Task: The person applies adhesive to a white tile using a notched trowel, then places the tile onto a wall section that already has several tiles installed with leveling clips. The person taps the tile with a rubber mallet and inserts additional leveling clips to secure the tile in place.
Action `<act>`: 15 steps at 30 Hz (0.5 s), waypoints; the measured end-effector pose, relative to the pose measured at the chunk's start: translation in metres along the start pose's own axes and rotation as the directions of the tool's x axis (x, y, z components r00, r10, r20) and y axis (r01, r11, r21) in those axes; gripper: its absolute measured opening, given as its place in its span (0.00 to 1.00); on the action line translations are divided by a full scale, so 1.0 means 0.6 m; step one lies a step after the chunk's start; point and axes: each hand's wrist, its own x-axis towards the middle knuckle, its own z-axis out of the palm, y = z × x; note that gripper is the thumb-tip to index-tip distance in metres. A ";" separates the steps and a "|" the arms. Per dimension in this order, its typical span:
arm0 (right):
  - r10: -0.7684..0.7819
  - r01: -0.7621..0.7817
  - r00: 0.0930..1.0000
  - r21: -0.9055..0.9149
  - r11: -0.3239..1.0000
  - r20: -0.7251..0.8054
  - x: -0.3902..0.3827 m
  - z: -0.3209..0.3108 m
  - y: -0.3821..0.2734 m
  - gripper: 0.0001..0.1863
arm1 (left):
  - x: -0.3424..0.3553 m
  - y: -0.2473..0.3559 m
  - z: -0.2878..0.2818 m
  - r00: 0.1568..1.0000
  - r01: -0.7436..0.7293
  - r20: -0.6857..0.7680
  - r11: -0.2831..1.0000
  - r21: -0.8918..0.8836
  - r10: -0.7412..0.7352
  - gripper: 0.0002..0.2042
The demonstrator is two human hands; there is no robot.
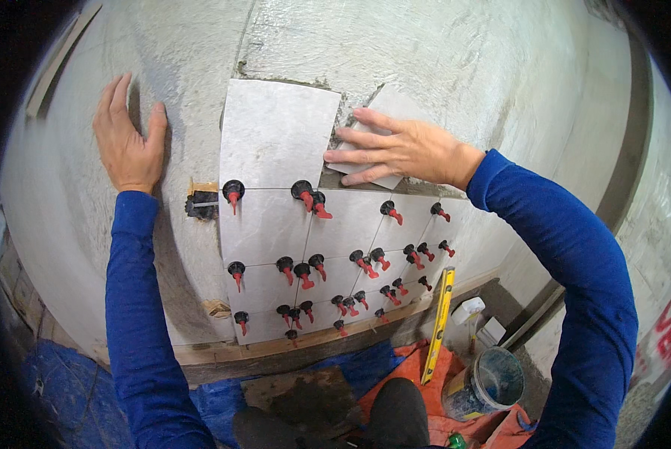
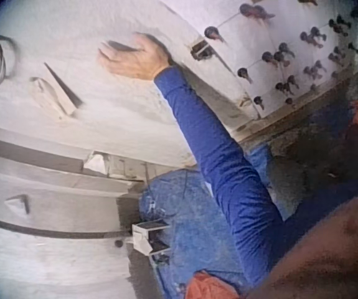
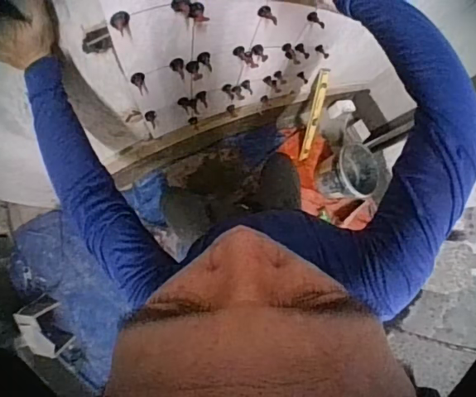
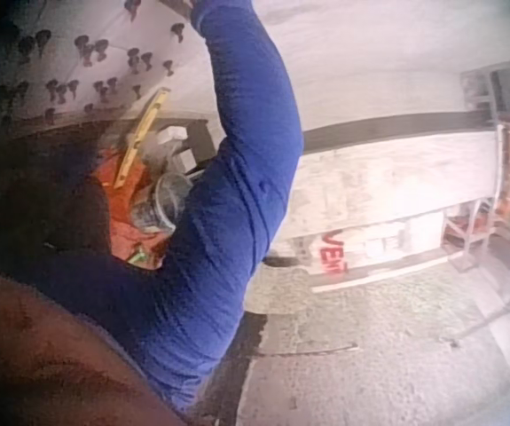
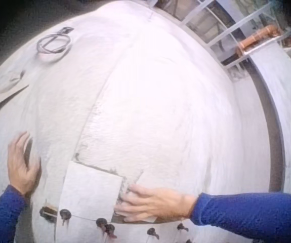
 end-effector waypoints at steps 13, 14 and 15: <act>-0.044 0.044 0.998 -0.002 0.999 0.044 0.006 0.000 -0.006 0.56 | 0.001 0.002 -0.001 0.999 0.004 -0.036 1.000 -0.016 -0.005 0.32; -0.047 0.047 0.999 -0.002 0.999 0.027 0.007 0.000 -0.005 0.56 | 0.001 0.002 -0.001 0.999 0.002 -0.038 1.000 -0.016 -0.002 0.32; -0.056 0.056 0.998 0.003 0.998 0.027 0.008 0.000 -0.005 0.57 | 0.001 0.002 -0.001 0.999 0.004 -0.036 1.000 -0.021 -0.004 0.32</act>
